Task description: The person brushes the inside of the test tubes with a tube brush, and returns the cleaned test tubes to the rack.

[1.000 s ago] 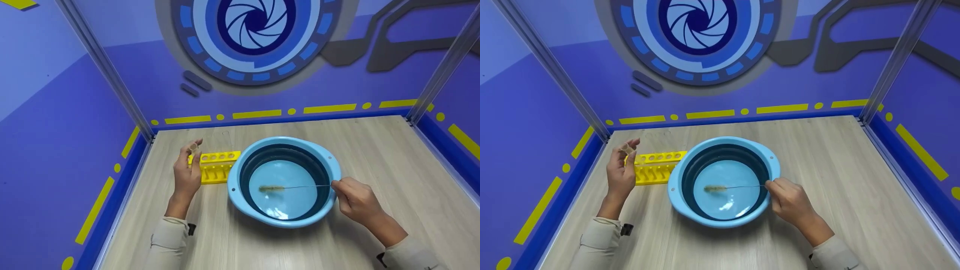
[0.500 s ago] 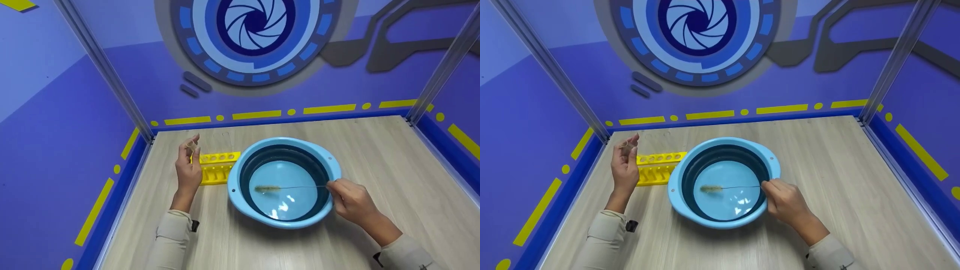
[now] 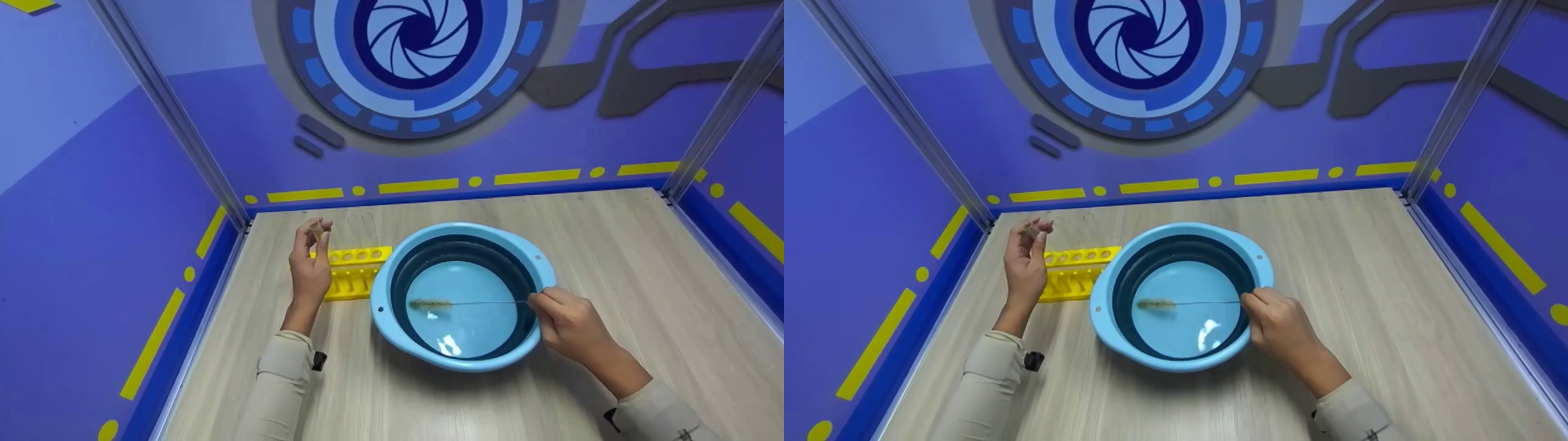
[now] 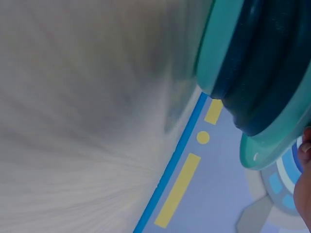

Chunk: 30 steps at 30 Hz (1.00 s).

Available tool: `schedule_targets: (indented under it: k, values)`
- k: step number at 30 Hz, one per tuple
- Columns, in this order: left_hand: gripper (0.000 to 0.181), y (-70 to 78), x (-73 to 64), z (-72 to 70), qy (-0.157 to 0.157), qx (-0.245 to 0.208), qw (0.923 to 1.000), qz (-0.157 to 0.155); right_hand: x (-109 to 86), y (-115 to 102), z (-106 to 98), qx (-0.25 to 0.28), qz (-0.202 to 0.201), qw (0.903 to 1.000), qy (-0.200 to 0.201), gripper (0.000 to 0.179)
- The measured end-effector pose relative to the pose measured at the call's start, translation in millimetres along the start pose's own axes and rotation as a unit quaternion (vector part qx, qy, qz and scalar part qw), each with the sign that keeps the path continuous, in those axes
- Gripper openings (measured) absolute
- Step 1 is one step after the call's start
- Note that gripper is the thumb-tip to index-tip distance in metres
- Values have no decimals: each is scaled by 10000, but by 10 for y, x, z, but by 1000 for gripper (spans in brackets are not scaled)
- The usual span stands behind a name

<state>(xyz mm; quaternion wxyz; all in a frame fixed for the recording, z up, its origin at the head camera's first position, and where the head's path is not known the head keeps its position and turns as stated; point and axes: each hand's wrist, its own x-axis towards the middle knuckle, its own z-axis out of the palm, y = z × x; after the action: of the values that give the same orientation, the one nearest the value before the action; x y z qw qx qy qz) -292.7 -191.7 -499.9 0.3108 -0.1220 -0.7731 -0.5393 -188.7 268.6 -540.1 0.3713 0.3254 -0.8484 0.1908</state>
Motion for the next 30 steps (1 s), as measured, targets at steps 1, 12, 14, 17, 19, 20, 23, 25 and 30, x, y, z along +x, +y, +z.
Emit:
schedule_targets:
  k: [1,12,14,17,19,20,23,25,30]
  values:
    - [30,-1,11,6,37,6,10000,-51,13,-12,-2,-27,117,9999,-80,18]
    - [33,-86,126,48,408,-62,9988,-246,24,-39,32,110,769,9969,-161,19]
    - [34,-115,130,58,382,-99,9988,-299,16,-35,41,175,762,9969,-66,18]
    - [34,-174,115,71,293,-23,9986,-442,6,-26,50,204,661,9976,84,18]
    - [35,-213,95,78,235,51,9981,-560,1,-19,55,210,591,9979,159,19]
    - [35,-230,87,82,217,85,9978,-623,1,-17,55,217,588,9979,166,19]
    - [35,-284,61,89,188,173,9969,-739,-2,-12,58,242,621,9977,142,19]
    - [34,-320,45,96,174,230,9966,-770,-6,-9,63,266,629,9975,154,20]
    - [32,-384,20,115,115,350,9961,-808,-9,-4,62,375,627,9970,259,21]
